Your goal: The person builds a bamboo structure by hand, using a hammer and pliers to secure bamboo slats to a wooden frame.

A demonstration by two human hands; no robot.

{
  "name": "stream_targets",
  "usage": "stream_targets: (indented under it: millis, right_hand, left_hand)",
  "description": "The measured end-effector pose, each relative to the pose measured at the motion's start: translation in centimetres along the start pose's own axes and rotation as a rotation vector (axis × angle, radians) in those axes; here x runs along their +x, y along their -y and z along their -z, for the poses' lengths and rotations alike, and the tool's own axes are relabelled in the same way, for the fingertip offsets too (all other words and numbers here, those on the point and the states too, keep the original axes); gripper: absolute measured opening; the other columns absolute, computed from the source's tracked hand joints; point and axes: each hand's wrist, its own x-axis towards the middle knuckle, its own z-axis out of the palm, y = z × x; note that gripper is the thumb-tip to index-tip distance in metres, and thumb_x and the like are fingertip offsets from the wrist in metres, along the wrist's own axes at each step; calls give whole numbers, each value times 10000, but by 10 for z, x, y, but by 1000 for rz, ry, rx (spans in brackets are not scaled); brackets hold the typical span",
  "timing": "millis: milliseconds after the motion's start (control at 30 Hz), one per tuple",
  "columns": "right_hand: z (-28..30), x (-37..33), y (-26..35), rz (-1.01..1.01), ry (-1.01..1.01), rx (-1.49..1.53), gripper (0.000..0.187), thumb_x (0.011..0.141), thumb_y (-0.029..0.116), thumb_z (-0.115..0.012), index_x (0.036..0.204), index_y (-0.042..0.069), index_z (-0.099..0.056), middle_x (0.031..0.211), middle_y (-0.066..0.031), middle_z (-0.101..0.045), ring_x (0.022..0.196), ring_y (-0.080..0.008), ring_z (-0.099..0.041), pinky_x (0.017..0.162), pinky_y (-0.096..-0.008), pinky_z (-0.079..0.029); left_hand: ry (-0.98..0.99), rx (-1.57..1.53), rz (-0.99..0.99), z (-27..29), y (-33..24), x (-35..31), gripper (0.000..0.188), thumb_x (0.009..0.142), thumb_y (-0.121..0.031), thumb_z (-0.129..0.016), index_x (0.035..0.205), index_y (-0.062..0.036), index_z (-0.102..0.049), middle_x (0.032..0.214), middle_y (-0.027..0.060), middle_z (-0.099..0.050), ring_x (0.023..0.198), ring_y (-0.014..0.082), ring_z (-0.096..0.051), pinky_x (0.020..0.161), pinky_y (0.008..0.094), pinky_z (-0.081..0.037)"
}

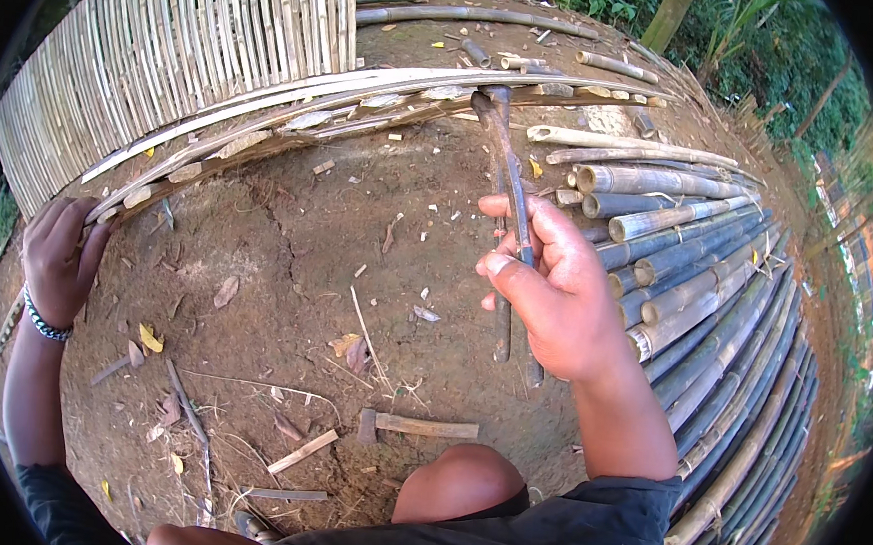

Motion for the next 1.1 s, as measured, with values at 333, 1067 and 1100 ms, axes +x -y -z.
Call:
stream_targets:
  millis: [333, 1067, 1100]
  right_hand:
    - [8, 0, 9, 9, 37, -152, 404, 935, 40, -588, 1328, -5, -504, 956, -22, -545, 851, -88, -547, 723, -262, -486]
    - [6, 9, -50, 147, -204, -569, 235, 974, 113, -587, 1190, 29, -554, 785, -67, -634, 674, -137, -622, 609, -312, -489]
    - [10, 11, -59, 197, -215, -580, 233, 973, 114, -586, 1190, 33, -559, 772, -66, -633, 663, -149, -623, 605, -316, -486]
  left_hand:
    - [-8, -18, 0, 1, 0, 3, 197, 799, -54, -741, 956, 20, -648, 800, 152, -629, 727, 334, -626, 664, 408, -492]
    - [-15, -18, 18, 4, 4, 2, 194, 800, -61, -750, 949, 11, -648, 785, 141, -615, 704, 312, -619, 642, 393, -494]
    - [-28, -22, 6, 2, 2, 4, 196, 796, -74, -759, 940, 5, -651, 774, 134, -612, 695, 304, -616, 638, 388, -496]
